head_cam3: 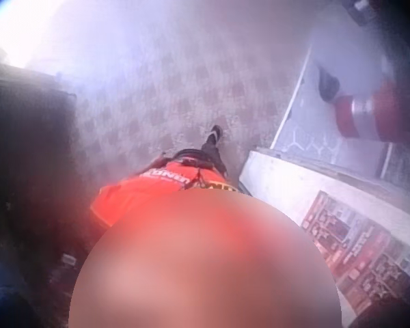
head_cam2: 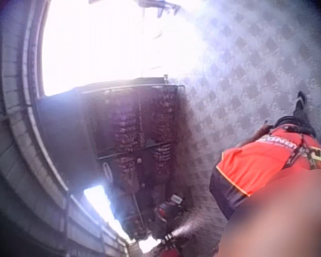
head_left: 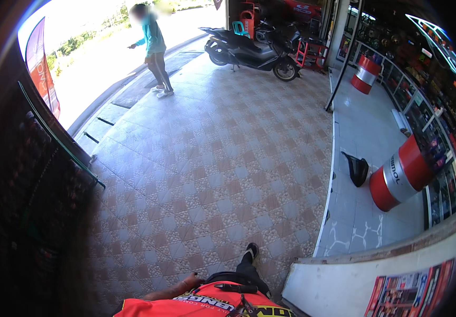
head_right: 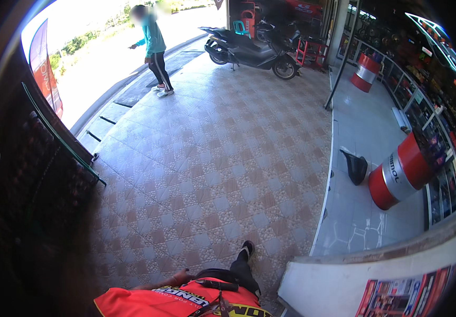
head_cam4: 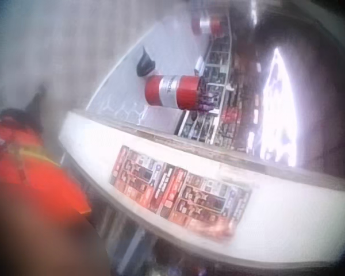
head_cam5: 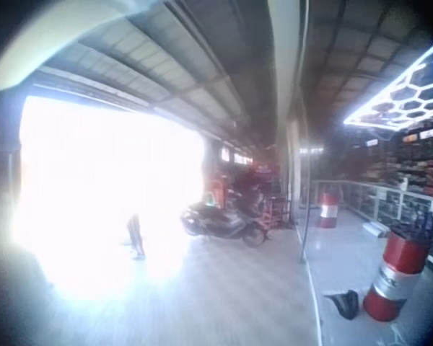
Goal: The person removes a front fairing panel from a scooter using a screwdriver and a pry tool, then places the panel on the floor. They briefly inspect the exposed engine area with a portable work light before setting the light down.
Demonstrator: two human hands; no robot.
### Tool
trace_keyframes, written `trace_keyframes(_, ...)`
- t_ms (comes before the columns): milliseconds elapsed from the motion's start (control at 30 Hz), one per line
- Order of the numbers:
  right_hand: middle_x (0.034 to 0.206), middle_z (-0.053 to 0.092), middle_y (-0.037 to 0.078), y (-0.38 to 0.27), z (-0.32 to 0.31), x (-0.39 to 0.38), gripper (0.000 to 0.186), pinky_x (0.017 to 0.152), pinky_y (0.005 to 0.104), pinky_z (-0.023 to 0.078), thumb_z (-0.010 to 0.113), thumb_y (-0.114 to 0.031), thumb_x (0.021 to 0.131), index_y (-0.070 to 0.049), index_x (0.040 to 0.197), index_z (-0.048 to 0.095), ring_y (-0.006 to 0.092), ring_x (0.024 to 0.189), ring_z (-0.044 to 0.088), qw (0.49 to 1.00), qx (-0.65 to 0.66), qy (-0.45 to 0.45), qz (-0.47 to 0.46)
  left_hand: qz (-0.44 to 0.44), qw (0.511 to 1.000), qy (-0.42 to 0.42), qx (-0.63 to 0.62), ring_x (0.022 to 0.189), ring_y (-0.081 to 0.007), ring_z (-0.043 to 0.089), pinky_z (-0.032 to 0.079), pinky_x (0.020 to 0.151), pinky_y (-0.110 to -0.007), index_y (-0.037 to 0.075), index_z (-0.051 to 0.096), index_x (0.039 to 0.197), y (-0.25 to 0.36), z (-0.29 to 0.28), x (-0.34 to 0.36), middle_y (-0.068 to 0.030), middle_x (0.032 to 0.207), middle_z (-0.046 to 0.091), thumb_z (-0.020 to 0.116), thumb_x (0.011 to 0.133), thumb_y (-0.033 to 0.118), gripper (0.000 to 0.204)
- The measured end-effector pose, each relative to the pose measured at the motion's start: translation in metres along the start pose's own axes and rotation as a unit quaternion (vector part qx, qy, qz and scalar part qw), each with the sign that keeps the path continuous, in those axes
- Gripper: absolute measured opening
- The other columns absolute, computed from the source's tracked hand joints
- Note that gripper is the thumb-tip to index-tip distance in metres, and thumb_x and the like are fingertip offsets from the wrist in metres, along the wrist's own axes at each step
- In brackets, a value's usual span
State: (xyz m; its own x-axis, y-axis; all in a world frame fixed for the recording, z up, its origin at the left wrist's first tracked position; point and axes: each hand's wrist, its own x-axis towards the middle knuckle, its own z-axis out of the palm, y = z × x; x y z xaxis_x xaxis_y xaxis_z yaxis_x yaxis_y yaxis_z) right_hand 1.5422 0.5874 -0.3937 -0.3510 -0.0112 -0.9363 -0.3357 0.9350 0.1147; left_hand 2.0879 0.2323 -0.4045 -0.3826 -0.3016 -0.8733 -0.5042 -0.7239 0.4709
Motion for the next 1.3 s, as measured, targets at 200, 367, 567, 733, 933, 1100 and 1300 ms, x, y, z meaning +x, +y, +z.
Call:
trace_keyframes(200, 0.114, 0.069, 0.024, -0.336, -0.327, 0.003, 0.056, 0.094, 0.0483, 0.051, 0.063, -0.052, 0.087, -0.002, 0.11, 0.072, 0.0403, 0.109, 0.065, 0.905, -0.048, 0.29, -0.307, 0.051, 0.972, 0.184, 0.134, 0.122, -0.0351, 0.06, 0.047, 0.105, -0.042, -0.002, 0.035, 0.15, 0.259, 0.007, 0.067, -0.0266, 0.136, 0.058, 0.087, 0.069, 0.049, 0.109)
trace_keyframes(367, 0.106, 0.073, 0.019, -0.616, -0.538, -0.141, 0.037, 0.089, 0.0414, 0.053, 0.067, -0.033, 0.091, -0.002, 0.113, 0.071, 0.0347, 0.103, 0.069, 0.774, 0.061, 0.347, -0.527, 0.115, 0.951, 0.191, 0.216, 0.131, -0.0364, 0.054, 0.045, 0.107, -0.041, 0.001, 0.033, 0.152, 0.451, 0.019, 0.095, -0.0266, 0.141, 0.054, 0.088, 0.068, 0.048, 0.111)
trace_keyframes(567, 0.1, 0.073, 0.017, -0.718, -0.622, -0.155, 0.032, 0.086, 0.0401, 0.054, 0.065, -0.029, 0.094, -0.002, 0.11, 0.072, 0.0317, 0.098, 0.07, 0.665, 0.099, 0.34, -0.658, 0.121, 0.951, 0.193, 0.21, 0.105, -0.0327, 0.069, 0.053, 0.093, -0.041, 0.001, 0.032, 0.152, 0.607, -0.021, 0.198, -0.0231, 0.112, 0.07, 0.088, 0.069, 0.043, 0.108)
trace_keyframes(733, 0.115, 0.07, 0.024, -0.639, -0.607, -0.002, 0.047, 0.097, 0.0451, 0.05, 0.068, -0.036, 0.088, -0.003, 0.122, 0.068, 0.0405, 0.11, 0.066, 0.931, -0.159, 0.216, -0.249, 0.061, 0.974, 0.141, 0.163, 0.129, -0.0374, 0.055, 0.046, 0.106, -0.042, 0.002, 0.035, 0.151, 0.723, -0.071, 0.287, -0.027, 0.14, 0.055, 0.089, 0.061, 0.056, 0.118)
trace_keyframes(933, 0.113, 0.07, 0.025, -0.692, -0.662, 0.106, 0.047, 0.095, 0.046, 0.051, 0.064, -0.039, 0.089, -0.002, 0.118, 0.069, 0.0399, 0.11, 0.066, 0.978, -0.118, 0.058, -0.161, 0.026, 0.971, 0.169, 0.17, 0.131, -0.039, 0.053, 0.044, 0.109, -0.043, -0.002, 0.042, 0.146, 0.802, -0.107, 0.343, -0.0268, 0.143, 0.052, 0.09, 0.061, 0.057, 0.115)
trace_keyframes(1100, 0.112, 0.069, 0.026, -0.816, -0.782, 0.165, 0.048, 0.093, 0.0467, 0.052, 0.06, -0.041, 0.09, -0.001, 0.115, 0.07, 0.0394, 0.11, 0.066, 0.969, -0.118, 0.067, -0.207, -0.008, 0.964, 0.225, 0.145, 0.125, -0.0372, 0.059, 0.046, 0.105, -0.043, -0.004, 0.039, 0.148, 0.882, -0.115, 0.397, -0.0295, 0.137, 0.056, 0.087, 0.066, 0.051, 0.109)
trace_keyframes(1300, 0.111, 0.069, 0.027, -0.973, -1.007, 0.187, 0.051, 0.091, 0.0476, 0.053, 0.056, -0.044, 0.092, 0.0, 0.111, 0.072, 0.0388, 0.11, 0.066, 0.875, -0.227, 0.288, -0.317, 0.009, 0.96, 0.254, 0.122, 0.121, -0.0364, 0.061, 0.047, 0.103, -0.042, -0.004, 0.03, 0.151, 1.066, -0.117, 0.467, -0.0284, 0.129, 0.061, 0.088, 0.065, 0.055, 0.12)
